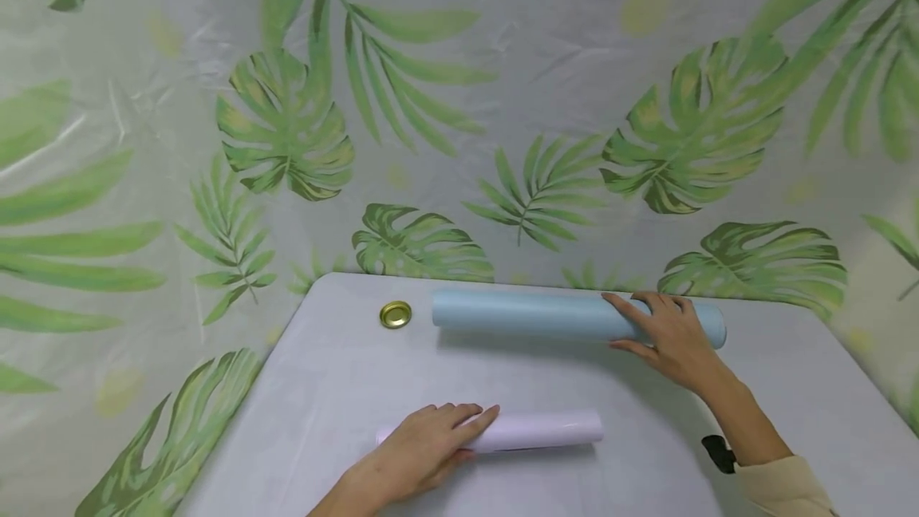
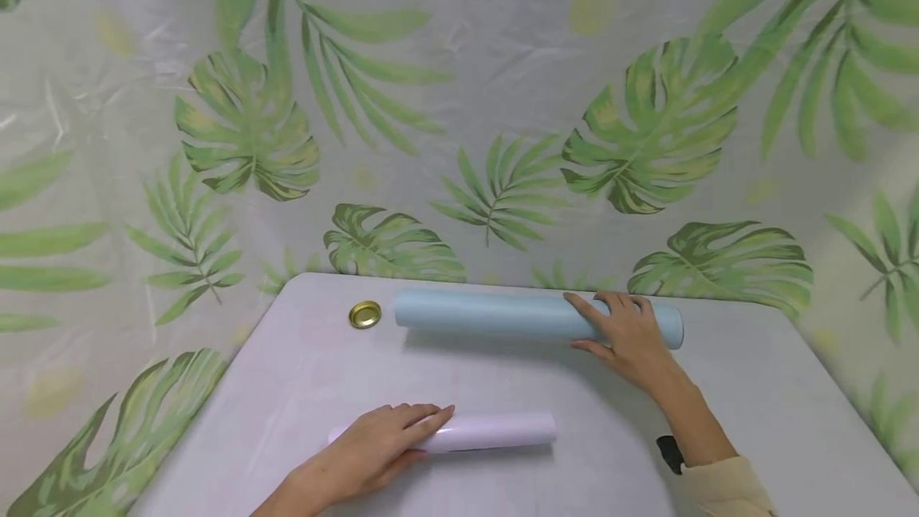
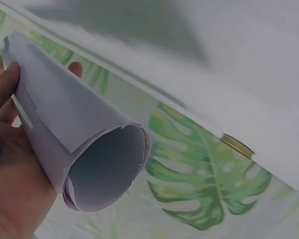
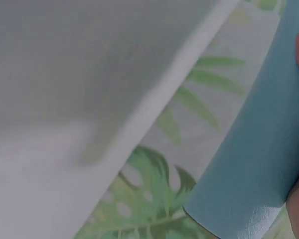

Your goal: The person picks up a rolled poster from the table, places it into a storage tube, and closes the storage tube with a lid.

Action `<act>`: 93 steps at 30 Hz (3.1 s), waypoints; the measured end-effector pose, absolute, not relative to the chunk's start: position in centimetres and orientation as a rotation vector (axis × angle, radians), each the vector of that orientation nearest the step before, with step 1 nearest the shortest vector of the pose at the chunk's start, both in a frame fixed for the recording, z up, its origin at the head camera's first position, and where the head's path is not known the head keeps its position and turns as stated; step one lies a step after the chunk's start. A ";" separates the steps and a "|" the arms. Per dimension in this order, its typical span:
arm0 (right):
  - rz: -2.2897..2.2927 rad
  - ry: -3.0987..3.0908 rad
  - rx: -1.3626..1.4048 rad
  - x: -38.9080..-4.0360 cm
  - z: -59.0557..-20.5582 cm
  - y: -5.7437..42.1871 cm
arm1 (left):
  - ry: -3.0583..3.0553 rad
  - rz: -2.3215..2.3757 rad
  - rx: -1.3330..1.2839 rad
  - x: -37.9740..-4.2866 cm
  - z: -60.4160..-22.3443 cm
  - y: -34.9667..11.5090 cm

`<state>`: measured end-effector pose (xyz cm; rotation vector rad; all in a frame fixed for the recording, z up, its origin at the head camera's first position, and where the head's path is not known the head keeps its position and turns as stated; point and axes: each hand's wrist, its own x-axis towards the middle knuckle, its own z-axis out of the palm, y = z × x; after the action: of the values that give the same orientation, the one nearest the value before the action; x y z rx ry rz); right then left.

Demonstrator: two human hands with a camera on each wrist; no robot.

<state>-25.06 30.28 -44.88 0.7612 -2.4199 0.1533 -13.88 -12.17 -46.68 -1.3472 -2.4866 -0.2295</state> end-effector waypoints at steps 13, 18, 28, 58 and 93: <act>0.112 -2.339 0.685 -22.2 -43.1 35.5 | -2.580 -0.332 -1.167 -15.8 -46.3 -18.2; 0.108 -2.339 0.645 -21.1 -42.6 37.4 | -2.601 -0.371 -1.094 -16.6 -46.0 -20.1; 0.073 -2.362 0.576 -19.3 -42.1 40.1 | -2.518 -0.498 -0.983 -18.2 -45.4 -23.7; 0.197 -2.417 0.724 -18.6 -43.8 37.4 | -2.683 -0.863 -1.074 -20.8 -42.1 -25.1; 0.326 -2.418 0.838 -18.7 -44.1 33.5 | -2.660 -0.913 -1.242 -21.6 -40.3 -22.1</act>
<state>-18.74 33.51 -44.12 0.8384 -2.4179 0.3256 -21.56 -22.06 -40.25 -1.2415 -2.6601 -0.9126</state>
